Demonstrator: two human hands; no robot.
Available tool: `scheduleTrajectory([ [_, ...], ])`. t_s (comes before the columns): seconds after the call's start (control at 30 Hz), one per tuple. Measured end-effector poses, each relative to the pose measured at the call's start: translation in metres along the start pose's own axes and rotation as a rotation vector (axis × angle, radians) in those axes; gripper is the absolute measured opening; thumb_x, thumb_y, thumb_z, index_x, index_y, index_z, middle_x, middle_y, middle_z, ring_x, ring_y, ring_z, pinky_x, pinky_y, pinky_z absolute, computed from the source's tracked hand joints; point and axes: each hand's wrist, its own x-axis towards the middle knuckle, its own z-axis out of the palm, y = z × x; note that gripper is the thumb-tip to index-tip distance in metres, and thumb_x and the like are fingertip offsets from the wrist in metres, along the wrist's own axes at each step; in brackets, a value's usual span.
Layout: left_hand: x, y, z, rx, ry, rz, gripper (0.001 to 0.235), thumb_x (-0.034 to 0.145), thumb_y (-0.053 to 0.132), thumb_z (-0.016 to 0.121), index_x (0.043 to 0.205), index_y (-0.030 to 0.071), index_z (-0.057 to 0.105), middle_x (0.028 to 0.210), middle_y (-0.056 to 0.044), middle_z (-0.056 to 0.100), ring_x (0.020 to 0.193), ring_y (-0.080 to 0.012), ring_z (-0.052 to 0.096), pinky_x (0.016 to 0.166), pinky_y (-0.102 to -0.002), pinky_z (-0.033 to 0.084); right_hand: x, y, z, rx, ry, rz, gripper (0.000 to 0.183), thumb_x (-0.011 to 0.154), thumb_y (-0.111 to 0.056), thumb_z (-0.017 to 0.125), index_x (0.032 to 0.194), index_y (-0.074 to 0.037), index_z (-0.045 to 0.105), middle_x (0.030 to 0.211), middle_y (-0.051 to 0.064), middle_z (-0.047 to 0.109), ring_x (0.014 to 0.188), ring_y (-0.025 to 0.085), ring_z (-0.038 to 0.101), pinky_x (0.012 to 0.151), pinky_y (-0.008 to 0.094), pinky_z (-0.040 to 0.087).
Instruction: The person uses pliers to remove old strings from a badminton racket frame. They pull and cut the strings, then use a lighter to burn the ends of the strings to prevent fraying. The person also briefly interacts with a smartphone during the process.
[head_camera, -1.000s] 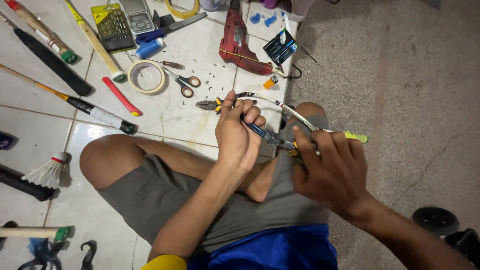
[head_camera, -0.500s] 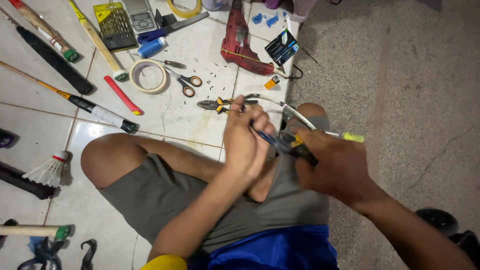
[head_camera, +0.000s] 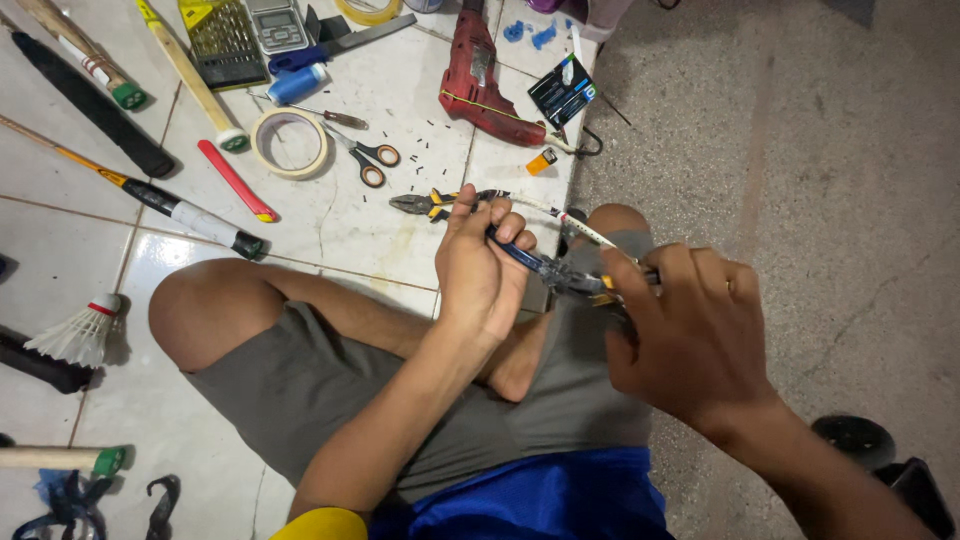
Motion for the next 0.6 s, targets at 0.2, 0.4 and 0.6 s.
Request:
scheduleTrajectory([
  [0.2, 0.000, 0.001, 0.003, 0.003, 0.025, 0.004, 0.025, 0.106, 0.002, 0.034, 0.120, 0.022, 0.037, 0.085, 0.001, 0.034, 0.066, -0.0118, 0.038, 0.063, -0.029, 0.034, 0.001, -0.001, -0.001, -0.088, -0.003, -0.068, 0.042, 0.071, -0.031, 0.062, 0.112, -0.027, 0.067, 0.098, 0.005, 0.058, 0.088, 0.026, 0.061, 0.082, 0.039, 0.044],
  [0.4, 0.002, -0.001, 0.010, -0.093, 0.157, 0.027, 0.036, 0.094, -0.009, 0.045, 0.114, 0.021, 0.049, 0.078, -0.008, 0.046, 0.056, -0.0129, 0.039, 0.054, -0.028, 0.035, 0.019, 0.001, -0.016, -0.062, -0.170, -0.114, 0.065, 0.070, -0.035, 0.061, 0.134, -0.029, 0.066, 0.090, 0.002, 0.058, 0.078, 0.026, 0.057, 0.069, 0.042, 0.042],
  [0.6, -0.004, -0.001, 0.015, -0.096, 0.164, 0.020, 0.034, 0.094, -0.008, 0.042, 0.114, 0.020, 0.044, 0.079, -0.008, 0.044, 0.058, -0.0135, 0.038, 0.055, -0.029, 0.034, 0.024, -0.005, -0.017, -0.061, -0.246, -0.073, 0.070, 0.065, -0.038, 0.059, 0.134, -0.030, 0.066, 0.086, 0.003, 0.058, 0.079, 0.028, 0.057, 0.067, 0.042, 0.042],
])
